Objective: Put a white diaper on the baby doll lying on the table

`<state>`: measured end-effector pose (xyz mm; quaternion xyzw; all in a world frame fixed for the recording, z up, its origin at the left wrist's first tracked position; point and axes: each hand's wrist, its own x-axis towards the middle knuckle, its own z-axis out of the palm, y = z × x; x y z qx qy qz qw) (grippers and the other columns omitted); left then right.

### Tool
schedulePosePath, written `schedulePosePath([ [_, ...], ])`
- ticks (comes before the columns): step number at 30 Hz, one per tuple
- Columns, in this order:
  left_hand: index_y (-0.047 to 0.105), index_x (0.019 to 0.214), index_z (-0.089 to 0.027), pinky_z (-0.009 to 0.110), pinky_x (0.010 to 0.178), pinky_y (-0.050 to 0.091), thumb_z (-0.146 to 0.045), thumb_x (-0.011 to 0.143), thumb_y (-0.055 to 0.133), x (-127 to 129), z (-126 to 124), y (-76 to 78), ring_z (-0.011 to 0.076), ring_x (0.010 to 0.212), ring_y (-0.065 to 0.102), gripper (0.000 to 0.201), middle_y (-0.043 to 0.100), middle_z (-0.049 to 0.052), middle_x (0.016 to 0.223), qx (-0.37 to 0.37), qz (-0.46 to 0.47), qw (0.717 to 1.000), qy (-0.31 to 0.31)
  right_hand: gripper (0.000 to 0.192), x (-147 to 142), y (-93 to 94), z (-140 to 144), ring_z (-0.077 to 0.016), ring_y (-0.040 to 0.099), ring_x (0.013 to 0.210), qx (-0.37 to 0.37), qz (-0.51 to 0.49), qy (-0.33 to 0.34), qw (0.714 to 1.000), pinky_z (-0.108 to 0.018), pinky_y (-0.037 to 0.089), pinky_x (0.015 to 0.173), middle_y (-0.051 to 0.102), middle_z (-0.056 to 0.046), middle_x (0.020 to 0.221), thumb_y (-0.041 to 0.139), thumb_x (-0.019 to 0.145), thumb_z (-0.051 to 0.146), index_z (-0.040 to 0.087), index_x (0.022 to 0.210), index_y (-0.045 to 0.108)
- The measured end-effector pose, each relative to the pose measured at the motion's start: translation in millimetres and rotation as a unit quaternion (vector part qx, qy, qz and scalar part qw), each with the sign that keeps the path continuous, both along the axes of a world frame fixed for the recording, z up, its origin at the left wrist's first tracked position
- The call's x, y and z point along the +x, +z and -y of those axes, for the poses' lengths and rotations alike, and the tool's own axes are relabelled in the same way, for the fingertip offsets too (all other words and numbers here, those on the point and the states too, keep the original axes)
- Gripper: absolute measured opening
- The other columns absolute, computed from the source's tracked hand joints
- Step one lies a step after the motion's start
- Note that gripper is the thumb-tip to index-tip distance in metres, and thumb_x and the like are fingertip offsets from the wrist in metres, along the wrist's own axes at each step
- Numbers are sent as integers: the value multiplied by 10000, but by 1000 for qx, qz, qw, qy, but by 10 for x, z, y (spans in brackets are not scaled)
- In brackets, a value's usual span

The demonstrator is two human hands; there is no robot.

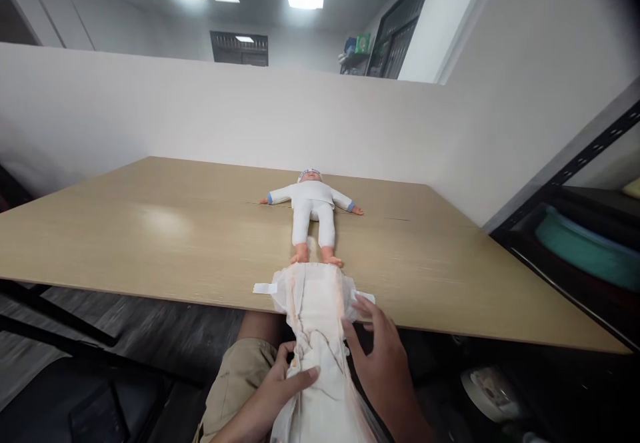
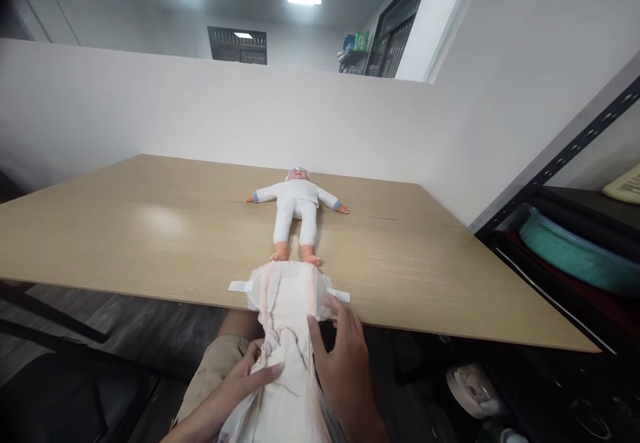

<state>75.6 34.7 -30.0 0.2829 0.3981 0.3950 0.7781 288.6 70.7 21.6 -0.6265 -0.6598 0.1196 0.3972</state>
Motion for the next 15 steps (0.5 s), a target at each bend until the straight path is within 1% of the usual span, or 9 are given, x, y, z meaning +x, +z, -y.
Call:
schedulePosePath([
  [2,522,1244,-260,401,1079,513,-552,754,947,17,49,92,290,1183,711,712,748,69,1211,14,-7,1000,2,481,-117,86,-197,-307,623,1380,35,72,79,994,-516,524,1161,687,-145,1471,539,1074,505,219,1455,609],
  [3,500,1267,-263,396,1074,514,-562,765,936,21,69,136,285,1181,710,730,745,69,1217,18,-16,1000,1,489,-185,110,-306,-308,563,1458,38,107,120,986,-524,479,1220,642,-151,1539,530,1087,484,206,1481,604],
  [5,468,1294,-263,387,1068,514,-586,766,925,17,98,195,283,1189,702,769,734,74,1239,27,-35,999,-10,528,-310,109,-527,-320,436,1579,14,173,186,967,-549,393,1297,532,-158,1660,499,1109,474,180,1538,584],
  [6,459,1304,-264,386,1070,513,-601,769,918,5,106,206,285,1207,693,781,724,79,1267,35,-43,998,-17,543,-360,84,-629,-322,394,1610,-7,199,207,958,-563,369,1312,486,-160,1698,469,1123,468,176,1570,563],
  [8,461,1327,-266,386,1094,499,-625,809,878,-53,111,196,288,1274,661,755,697,87,1340,60,-55,996,-33,570,-422,-1,-798,-324,331,1648,-46,238,225,944,-589,329,1329,410,-166,1746,421,1142,458,169,1626,511],
  [10,484,1361,-276,378,1128,471,-629,908,786,-162,97,176,275,1354,613,649,671,79,1405,101,-89,989,-56,590,-437,-96,-908,-315,294,1665,-65,255,227,938,-593,297,1343,357,-162,1772,397,1151,460,172,1661,465],
  [12,548,1354,-279,358,1106,469,-616,999,680,-320,53,197,256,1345,608,507,672,64,1413,157,-171,969,-89,608,-424,-167,-961,-302,274,1674,-64,257,227,937,-582,273,1356,323,-141,1789,400,1151,476,193,1688,423],
  [13,590,1327,-276,348,1071,480,-606,1032,636,-409,14,236,247,1297,629,445,686,57,1389,188,-225,950,-106,610,-416,-189,-972,-296,275,1674,-61,257,226,938,-575,269,1359,318,-129,1793,406,1149,480,206,1695,413],
  [15,663,1234,-261,330,968,505,-581,1070,581,-581,-108,376,230,1150,677,369,730,46,1282,248,-320,905,-128,607,-405,-209,-973,-293,287,1669,-54,258,221,939,-567,274,1360,329,-119,1790,430,1142,475,222,1694,417],
])
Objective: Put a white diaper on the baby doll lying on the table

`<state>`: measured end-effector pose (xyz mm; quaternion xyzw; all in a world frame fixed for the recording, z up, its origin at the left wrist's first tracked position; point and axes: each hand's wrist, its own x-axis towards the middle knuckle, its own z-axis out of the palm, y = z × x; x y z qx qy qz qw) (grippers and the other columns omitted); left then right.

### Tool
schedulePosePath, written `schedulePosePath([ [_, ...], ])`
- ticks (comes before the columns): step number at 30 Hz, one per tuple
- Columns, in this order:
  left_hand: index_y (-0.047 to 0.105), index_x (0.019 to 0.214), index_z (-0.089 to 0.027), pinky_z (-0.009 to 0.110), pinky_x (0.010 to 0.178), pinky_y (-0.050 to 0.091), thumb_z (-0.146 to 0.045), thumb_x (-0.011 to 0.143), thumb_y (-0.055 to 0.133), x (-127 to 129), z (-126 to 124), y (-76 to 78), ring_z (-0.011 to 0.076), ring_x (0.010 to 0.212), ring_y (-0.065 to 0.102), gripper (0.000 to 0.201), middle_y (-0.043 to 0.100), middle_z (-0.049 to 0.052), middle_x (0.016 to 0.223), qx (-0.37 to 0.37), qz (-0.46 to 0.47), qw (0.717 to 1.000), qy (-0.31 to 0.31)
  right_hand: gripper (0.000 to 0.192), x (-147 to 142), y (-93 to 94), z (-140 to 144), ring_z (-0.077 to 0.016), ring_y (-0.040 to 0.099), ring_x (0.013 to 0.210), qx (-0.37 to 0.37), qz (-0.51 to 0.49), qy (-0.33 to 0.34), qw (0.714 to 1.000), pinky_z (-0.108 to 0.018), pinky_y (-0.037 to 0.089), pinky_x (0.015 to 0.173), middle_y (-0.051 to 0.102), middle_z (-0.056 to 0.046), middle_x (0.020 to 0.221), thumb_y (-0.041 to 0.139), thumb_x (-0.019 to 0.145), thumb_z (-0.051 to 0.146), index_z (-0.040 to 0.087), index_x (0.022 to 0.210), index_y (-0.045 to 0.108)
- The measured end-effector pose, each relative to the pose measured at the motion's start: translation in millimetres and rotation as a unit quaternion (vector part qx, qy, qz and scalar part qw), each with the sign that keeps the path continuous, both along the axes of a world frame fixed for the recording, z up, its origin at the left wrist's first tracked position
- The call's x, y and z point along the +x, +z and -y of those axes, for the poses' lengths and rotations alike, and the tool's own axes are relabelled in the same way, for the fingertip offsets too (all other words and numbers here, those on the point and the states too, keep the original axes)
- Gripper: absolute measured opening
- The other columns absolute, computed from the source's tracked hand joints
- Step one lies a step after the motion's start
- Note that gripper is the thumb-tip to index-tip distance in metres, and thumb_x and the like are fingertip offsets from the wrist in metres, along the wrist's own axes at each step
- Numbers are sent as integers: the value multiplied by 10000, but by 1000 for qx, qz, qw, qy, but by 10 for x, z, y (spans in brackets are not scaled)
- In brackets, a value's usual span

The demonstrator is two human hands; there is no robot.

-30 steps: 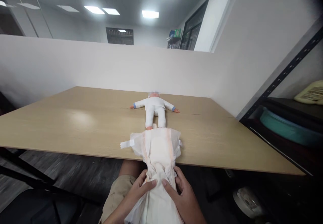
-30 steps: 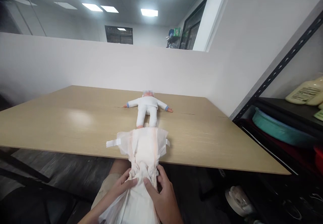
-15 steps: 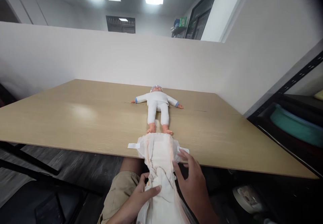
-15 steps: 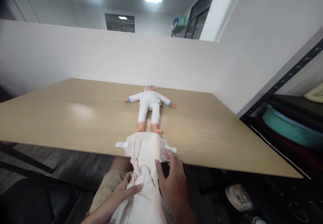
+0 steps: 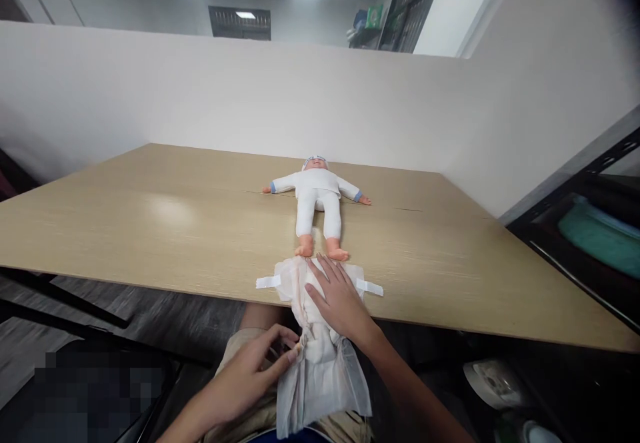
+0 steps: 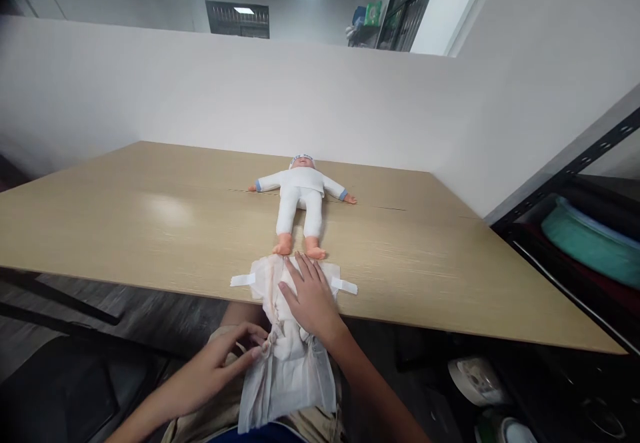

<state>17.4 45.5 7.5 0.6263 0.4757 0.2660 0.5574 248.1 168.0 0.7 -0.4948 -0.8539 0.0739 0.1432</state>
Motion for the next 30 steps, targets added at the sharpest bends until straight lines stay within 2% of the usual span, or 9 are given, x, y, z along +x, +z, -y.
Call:
schedulePosePath([
  [3,698,1130,-244,327,883,518,-533,1104,533,-186,-318,304,216,992,695,333,757,33,1089,98,-63,993,-7,598,-5,0,15,-289,303,1664,15,-2,-3,1000,-562,290,1356,355,-117,1779,462,1131,464,228,1681,443],
  [5,685,1130,-239,345,901,528,-477,1120,511,-244,-631,488,219,981,687,294,748,39,1073,186,-90,978,9,594,-14,2,23,-288,311,1661,24,-5,-2,1000,-564,301,1352,373,-116,1771,472,1127,459,235,1678,449],
  [8,640,1243,-221,410,1005,520,-331,1114,509,-254,-1227,614,264,1135,657,214,719,90,1227,374,-183,908,37,589,-20,4,27,-293,336,1649,31,-6,-4,1000,-564,312,1349,400,-119,1758,482,1125,455,241,1673,460],
  [10,609,1354,-193,478,1093,487,-203,1077,516,-228,-1645,586,319,1286,602,293,674,135,1381,458,-272,846,20,587,-21,7,29,-291,341,1647,30,-2,-9,1000,-558,310,1351,398,-116,1760,490,1122,448,244,1672,461],
  [14,464,1603,-203,504,1139,461,-10,944,551,-131,-2288,419,370,1478,498,692,471,183,1670,506,-404,758,-80,585,-24,9,30,-281,322,1655,24,3,-14,1000,-553,304,1354,362,-100,1779,501,1118,430,254,1674,455],
  [19,302,1716,-320,520,1275,308,14,850,668,70,-2675,326,384,1649,295,998,222,152,1822,581,-393,679,-216,581,-18,2,20,-297,349,1642,20,-12,-15,1000,-582,332,1339,383,-84,1771,515,1106,435,273,1662,473],
  [22,381,1684,-311,499,1299,279,24,818,676,207,-2843,348,368,1645,311,975,286,112,1810,608,-342,654,-295,592,-6,-7,13,-313,366,1633,15,-19,-17,1000,-603,354,1327,407,-75,1758,513,1105,436,282,1674,457],
  [25,496,1607,-273,453,1301,279,-10,798,674,328,-2979,379,338,1635,309,869,377,65,1775,610,-292,647,-352,604,9,-21,11,-327,371,1631,16,-28,-15,999,-614,376,1317,409,-60,1756,508,1107,443,294,1687,435],
  [30,586,1516,-279,465,1165,359,-235,973,632,501,-3077,348,332,1333,545,546,616,94,1562,599,-281,671,-335,604,35,-62,-6,-338,410,1612,26,-33,-10,999,-609,404,1309,418,-35,1748,525,1098,445,314,1683,447],
])
